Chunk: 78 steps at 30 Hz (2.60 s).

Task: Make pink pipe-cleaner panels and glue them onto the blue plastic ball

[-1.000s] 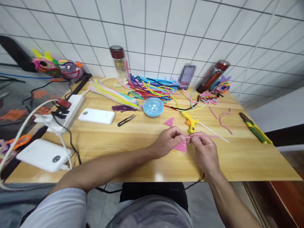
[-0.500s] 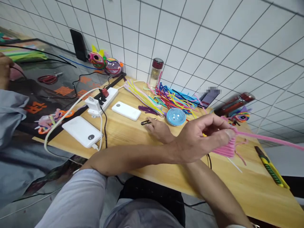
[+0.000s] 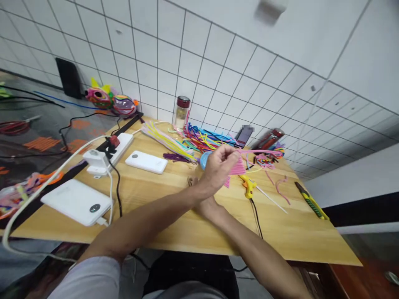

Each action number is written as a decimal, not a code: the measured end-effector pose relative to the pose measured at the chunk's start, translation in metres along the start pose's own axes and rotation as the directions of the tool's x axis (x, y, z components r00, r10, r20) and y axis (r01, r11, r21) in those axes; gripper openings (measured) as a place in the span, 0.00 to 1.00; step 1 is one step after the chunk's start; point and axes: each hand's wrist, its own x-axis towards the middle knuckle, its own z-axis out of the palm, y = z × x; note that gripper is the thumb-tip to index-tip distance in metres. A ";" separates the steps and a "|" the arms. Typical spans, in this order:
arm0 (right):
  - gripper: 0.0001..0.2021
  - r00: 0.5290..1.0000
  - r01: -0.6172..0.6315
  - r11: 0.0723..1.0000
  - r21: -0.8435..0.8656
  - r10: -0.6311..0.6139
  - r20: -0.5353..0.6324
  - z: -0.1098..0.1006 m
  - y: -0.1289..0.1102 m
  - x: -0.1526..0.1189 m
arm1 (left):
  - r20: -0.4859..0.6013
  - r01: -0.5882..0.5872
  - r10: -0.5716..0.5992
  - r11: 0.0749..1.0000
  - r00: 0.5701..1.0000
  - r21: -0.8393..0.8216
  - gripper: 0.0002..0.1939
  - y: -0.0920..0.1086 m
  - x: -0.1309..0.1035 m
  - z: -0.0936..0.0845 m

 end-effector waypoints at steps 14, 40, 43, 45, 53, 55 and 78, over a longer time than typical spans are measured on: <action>0.17 0.837 0.006 0.928 0.373 0.199 -0.509 -0.151 0.034 -0.133 | -0.073 0.037 -0.023 0.979 0.997 0.201 0.11 -0.026 0.031 0.028; 0.21 0.884 0.180 0.974 0.134 -0.101 -0.457 -0.177 0.032 -0.035 | -0.072 0.091 -0.076 0.968 0.995 0.232 0.17 -0.045 0.032 0.025; 0.21 0.878 0.206 0.967 0.152 -0.114 -0.465 -0.175 0.037 -0.035 | -0.073 0.114 -0.101 0.971 0.992 0.209 0.18 -0.040 0.030 0.025; 0.21 0.871 0.221 0.961 0.165 -0.118 -0.477 -0.173 0.039 -0.035 | -0.082 0.119 -0.105 0.975 0.991 0.188 0.19 -0.036 0.030 0.026; 0.21 0.853 0.262 0.950 0.169 -0.146 -0.500 -0.176 0.036 -0.040 | -0.011 0.162 -0.163 0.969 0.987 0.185 0.17 -0.033 0.028 0.039; 0.20 0.840 0.269 0.950 0.159 -0.150 -0.521 -0.177 0.037 -0.041 | 0.014 0.170 -0.175 0.968 0.984 0.183 0.17 -0.035 0.026 0.045; 0.19 0.805 0.269 0.947 0.174 -0.122 -0.581 -0.177 0.050 -0.046 | 0.094 0.213 -0.226 0.968 0.970 0.133 0.16 -0.057 0.026 0.049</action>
